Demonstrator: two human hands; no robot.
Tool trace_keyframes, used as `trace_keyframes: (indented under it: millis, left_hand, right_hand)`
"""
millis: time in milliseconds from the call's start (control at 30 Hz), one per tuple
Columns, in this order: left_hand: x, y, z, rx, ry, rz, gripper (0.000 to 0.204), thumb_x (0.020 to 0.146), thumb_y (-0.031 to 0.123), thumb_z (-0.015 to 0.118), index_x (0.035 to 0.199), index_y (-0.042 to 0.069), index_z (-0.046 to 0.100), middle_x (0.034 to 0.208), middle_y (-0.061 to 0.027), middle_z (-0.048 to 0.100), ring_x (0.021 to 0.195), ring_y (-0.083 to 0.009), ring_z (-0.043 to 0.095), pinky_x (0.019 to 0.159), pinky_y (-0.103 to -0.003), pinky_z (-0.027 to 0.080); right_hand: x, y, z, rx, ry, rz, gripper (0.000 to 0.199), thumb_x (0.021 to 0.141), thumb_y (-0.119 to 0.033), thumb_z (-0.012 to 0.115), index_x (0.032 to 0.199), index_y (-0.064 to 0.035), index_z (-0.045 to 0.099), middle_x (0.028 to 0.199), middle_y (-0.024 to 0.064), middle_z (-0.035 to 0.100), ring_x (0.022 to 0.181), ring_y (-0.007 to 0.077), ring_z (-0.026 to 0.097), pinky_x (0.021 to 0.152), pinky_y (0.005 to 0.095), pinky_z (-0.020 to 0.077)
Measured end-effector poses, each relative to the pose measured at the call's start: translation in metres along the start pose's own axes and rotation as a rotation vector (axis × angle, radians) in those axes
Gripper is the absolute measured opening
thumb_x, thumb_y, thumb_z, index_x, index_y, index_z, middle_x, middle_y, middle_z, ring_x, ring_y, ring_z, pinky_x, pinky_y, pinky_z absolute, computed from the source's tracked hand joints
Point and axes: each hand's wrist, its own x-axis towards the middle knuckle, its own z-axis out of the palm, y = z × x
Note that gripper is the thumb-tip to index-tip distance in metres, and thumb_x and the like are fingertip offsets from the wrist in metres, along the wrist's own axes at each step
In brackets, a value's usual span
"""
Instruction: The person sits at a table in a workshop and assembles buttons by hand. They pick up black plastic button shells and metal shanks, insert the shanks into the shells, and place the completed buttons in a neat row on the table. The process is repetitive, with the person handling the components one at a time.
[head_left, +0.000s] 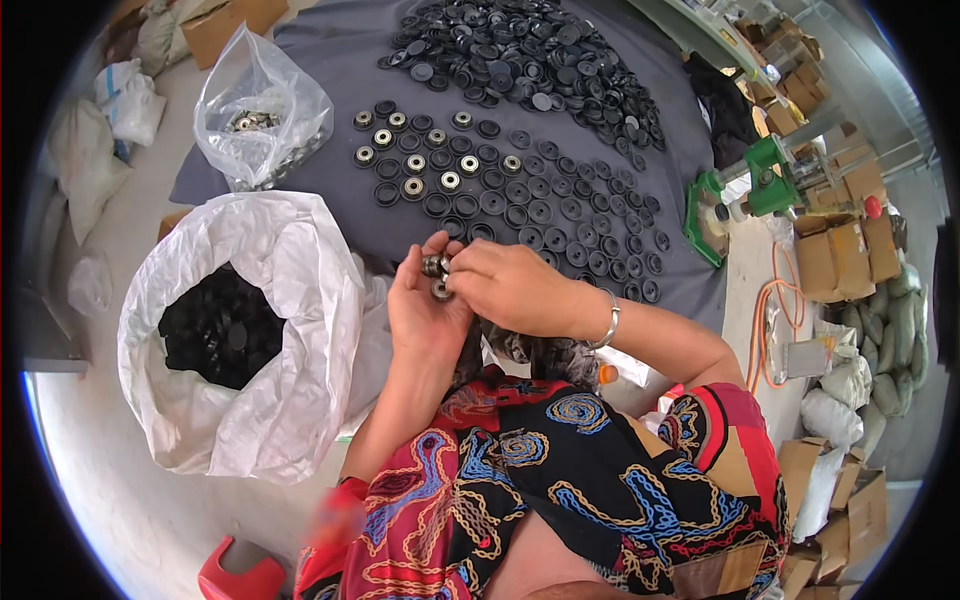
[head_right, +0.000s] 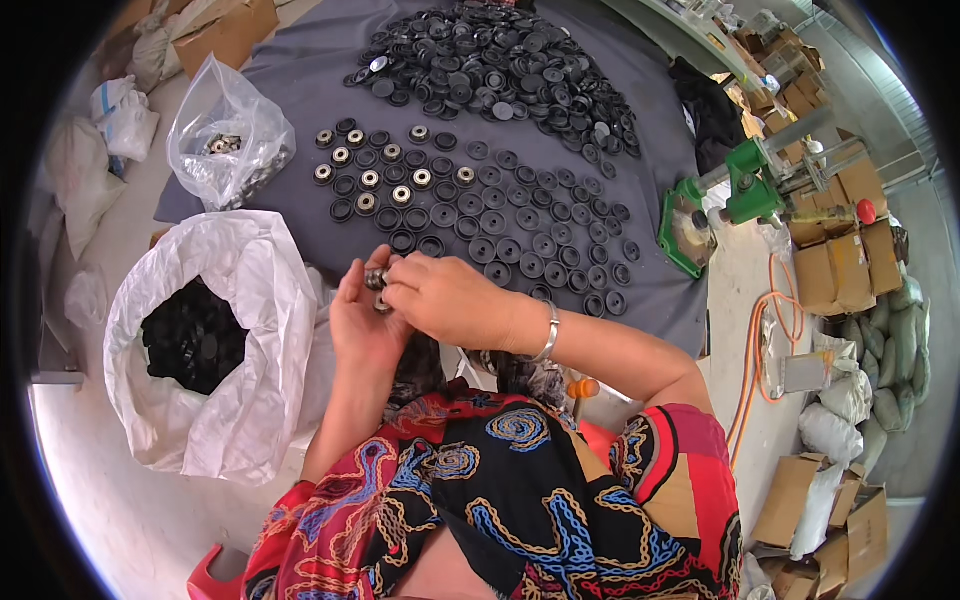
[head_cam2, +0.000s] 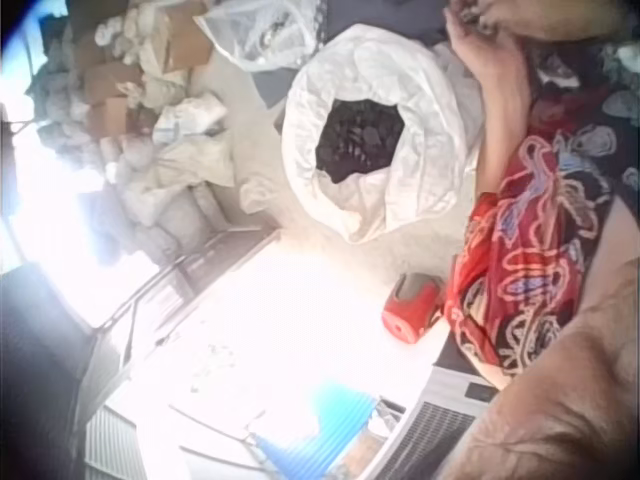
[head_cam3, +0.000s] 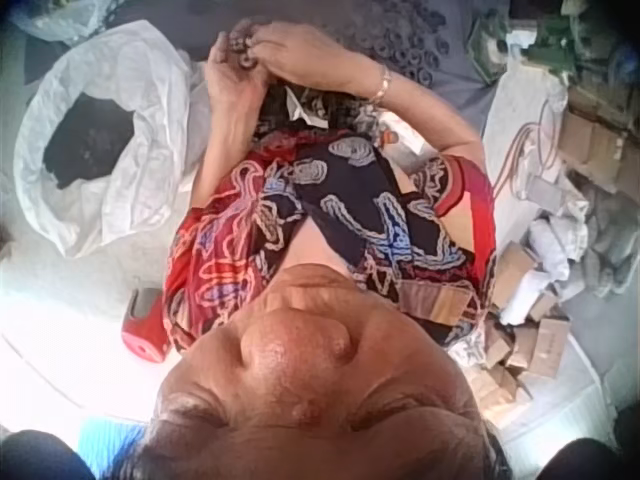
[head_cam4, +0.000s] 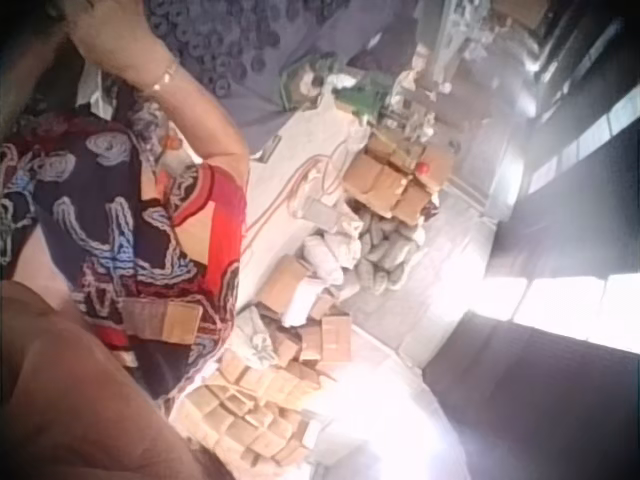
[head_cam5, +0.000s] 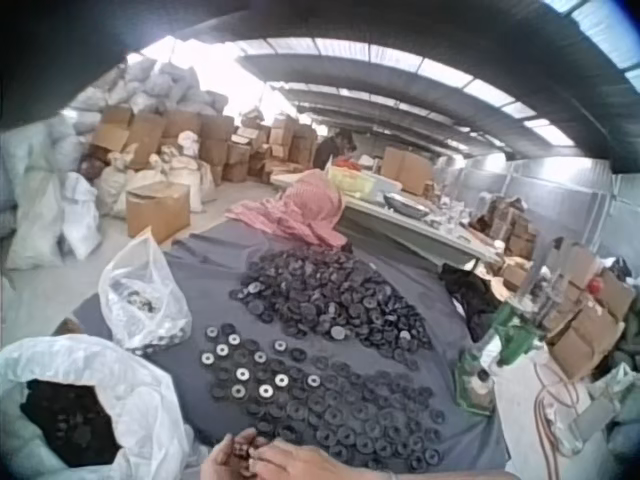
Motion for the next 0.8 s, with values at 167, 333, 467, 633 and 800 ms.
trace_keyframes:
  millis: [167,333,467,633,800]
  left_hand:
    - [-0.01,0.005,0.015,-0.019,-0.064,0.001,0.033,0.098,0.027,0.038,0.106,0.0,0.055,0.096,-0.014,0.058,0.101,-0.0321,0.056,0.089,-0.043,0.047]
    - [-0.007,0.005,0.006,0.076,-0.047,-0.002,0.029,0.097,0.025,0.043,0.104,0.001,0.055,0.094,-0.0113,0.059,0.096,-0.0255,0.058,0.084,-0.04,0.049]
    - [-0.017,-0.009,0.018,0.257,0.105,-0.065,0.024,0.096,0.026,0.046,0.097,0.005,0.057,0.089,-0.0071,0.06,0.076,-0.0178,0.059,0.058,-0.029,0.046]
    - [-0.027,-0.012,0.012,0.543,-0.092,-0.075,0.028,0.093,0.033,0.053,0.092,0.006,0.058,0.076,-0.0062,0.06,0.055,-0.0181,0.057,0.037,-0.021,0.031]
    - [-0.033,-0.017,0.014,0.638,-0.031,0.03,0.025,0.092,0.029,0.055,0.084,0.006,0.057,0.068,-0.0051,0.057,0.048,-0.0152,0.052,0.034,-0.021,0.029]
  right_hand:
    - [-0.001,-0.003,-0.001,0.107,0.066,0.014,0.017,0.072,-0.005,0.061,0.088,-0.0009,0.059,0.087,0.009,0.055,0.084,0.0273,0.058,0.068,0.0359,0.0512]
    - [-0.002,-0.009,-0.009,0.12,0.125,0.005,0.015,0.074,-0.005,0.062,0.088,-0.0013,0.059,0.091,0.009,0.058,0.083,0.0278,0.06,0.068,0.0349,0.0518]
    - [0.004,-0.012,-0.02,0.126,0.25,0.116,0.009,0.079,-0.006,0.062,0.088,-0.0027,0.06,0.087,0.0087,0.06,0.073,0.0257,0.063,0.062,0.0333,0.0521]
    - [-0.005,-0.01,-0.019,0.213,0.23,0.234,0.012,0.078,-0.006,0.067,0.09,-0.0058,0.063,0.09,0.0064,0.062,0.072,0.022,0.064,0.061,0.029,0.0518]
    - [-0.013,-0.015,-0.02,0.169,0.189,0.271,0.014,0.079,-0.01,0.067,0.092,-0.0057,0.063,0.089,0.0077,0.061,0.072,0.0233,0.063,0.061,0.0305,0.0512]
